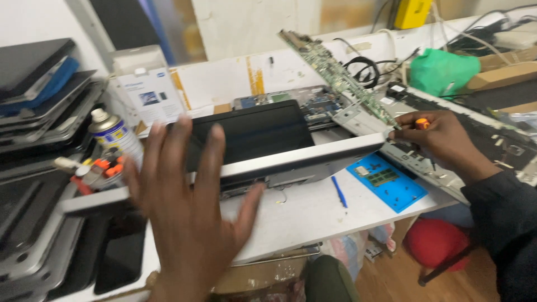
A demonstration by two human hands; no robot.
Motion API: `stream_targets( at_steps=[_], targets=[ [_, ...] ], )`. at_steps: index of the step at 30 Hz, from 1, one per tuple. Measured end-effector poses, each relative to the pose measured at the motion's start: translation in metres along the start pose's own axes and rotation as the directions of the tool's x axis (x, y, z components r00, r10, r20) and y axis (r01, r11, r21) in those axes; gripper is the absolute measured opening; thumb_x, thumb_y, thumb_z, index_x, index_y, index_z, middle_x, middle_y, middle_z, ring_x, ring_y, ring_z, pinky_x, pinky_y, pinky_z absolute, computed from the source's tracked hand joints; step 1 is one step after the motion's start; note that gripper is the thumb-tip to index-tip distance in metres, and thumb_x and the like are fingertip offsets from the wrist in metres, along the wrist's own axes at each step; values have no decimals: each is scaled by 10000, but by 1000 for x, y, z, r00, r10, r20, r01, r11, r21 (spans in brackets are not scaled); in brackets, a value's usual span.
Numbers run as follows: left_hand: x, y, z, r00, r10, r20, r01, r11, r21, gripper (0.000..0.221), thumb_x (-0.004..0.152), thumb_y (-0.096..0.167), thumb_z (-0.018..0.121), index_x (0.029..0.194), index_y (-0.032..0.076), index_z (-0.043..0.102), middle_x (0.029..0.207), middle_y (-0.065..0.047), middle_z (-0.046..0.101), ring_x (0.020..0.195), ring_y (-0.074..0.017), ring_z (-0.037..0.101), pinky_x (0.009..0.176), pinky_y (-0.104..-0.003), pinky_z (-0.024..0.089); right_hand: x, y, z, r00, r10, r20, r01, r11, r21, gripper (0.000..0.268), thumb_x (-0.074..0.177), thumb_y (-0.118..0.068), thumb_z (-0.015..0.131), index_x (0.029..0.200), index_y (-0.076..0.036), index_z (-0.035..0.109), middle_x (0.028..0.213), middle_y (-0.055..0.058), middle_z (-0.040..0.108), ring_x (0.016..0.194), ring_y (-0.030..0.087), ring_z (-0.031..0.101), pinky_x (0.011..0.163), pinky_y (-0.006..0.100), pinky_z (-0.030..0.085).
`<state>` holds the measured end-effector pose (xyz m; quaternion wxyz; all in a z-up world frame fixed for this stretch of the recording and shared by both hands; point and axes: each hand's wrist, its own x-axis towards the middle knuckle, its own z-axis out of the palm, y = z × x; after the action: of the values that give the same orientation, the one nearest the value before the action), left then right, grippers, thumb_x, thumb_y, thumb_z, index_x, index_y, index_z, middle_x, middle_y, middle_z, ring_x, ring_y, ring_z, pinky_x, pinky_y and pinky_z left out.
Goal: The person uses a blue plastic pry tool to disconnect cables and loosen components on a laptop motherboard. They then use an orange screwdriver to unscrew the motherboard from the chassis and lift it out, holding it up to inspect both sides.
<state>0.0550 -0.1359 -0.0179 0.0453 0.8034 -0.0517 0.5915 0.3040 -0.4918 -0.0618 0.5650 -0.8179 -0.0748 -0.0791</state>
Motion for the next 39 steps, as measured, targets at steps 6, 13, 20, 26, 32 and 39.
stream_targets(
  at_steps=[6, 13, 20, 26, 32, 39],
  targets=[
    [27, -68, 22, 959, 184, 214, -221, 962, 162, 654, 704, 369, 877, 1261, 82, 688, 1242, -123, 651, 1165, -336, 570, 1099, -535, 320, -11, -11, 17, 998, 39, -46, -39, 999, 0, 221, 814, -105, 846, 965, -80, 687, 614, 36, 467, 433, 127, 332, 393, 273, 198],
    [39, -83, 54, 944, 139, 300, -193, 968, 159, 495, 730, 381, 855, 1152, 150, 735, 890, -37, 678, 852, -326, 648, 753, -470, 434, -17, -11, 14, 998, 51, -37, -51, 999, -6, 213, 852, -122, 819, 1002, -81, 672, 562, 78, 459, 407, 135, 327, 371, 267, 205],
    [46, -101, 82, 922, 87, 376, -146, 980, 133, 334, 757, 367, 821, 805, 121, 600, 688, -43, 626, 653, -357, 608, 686, -479, 422, -29, -18, 11, 998, 45, -51, -45, 999, 11, 195, 848, -70, 827, 944, -70, 658, 622, 57, 481, 472, 141, 402, 394, 266, 263],
    [48, -98, 86, 903, 32, 428, -105, 984, 146, 397, 802, 388, 819, 712, 117, 543, 639, -47, 584, 574, -343, 561, 629, -464, 428, -31, -17, 8, 997, 59, -50, -60, 998, -19, 222, 842, -95, 829, 978, -56, 658, 621, 83, 466, 431, 154, 321, 382, 280, 176],
    [21, -75, 65, 923, 88, 374, -154, 977, 150, 287, 705, 368, 798, 769, 160, 610, 772, -57, 618, 774, -371, 643, 649, -528, 438, -33, -18, 5, 991, 62, -115, -63, 998, -11, 255, 823, -143, 860, 994, -76, 682, 651, 29, 500, 461, 107, 314, 403, 274, 173],
    [-41, -56, 48, 940, 42, 340, -116, 973, 201, 281, 630, 303, 782, 784, 149, 604, 809, -53, 603, 812, -324, 582, 742, -480, 428, -32, -10, 2, 991, 48, -125, -47, 999, 13, 183, 810, -62, 855, 917, -58, 706, 619, 47, 496, 481, 114, 331, 442, 265, 195]
  ],
)
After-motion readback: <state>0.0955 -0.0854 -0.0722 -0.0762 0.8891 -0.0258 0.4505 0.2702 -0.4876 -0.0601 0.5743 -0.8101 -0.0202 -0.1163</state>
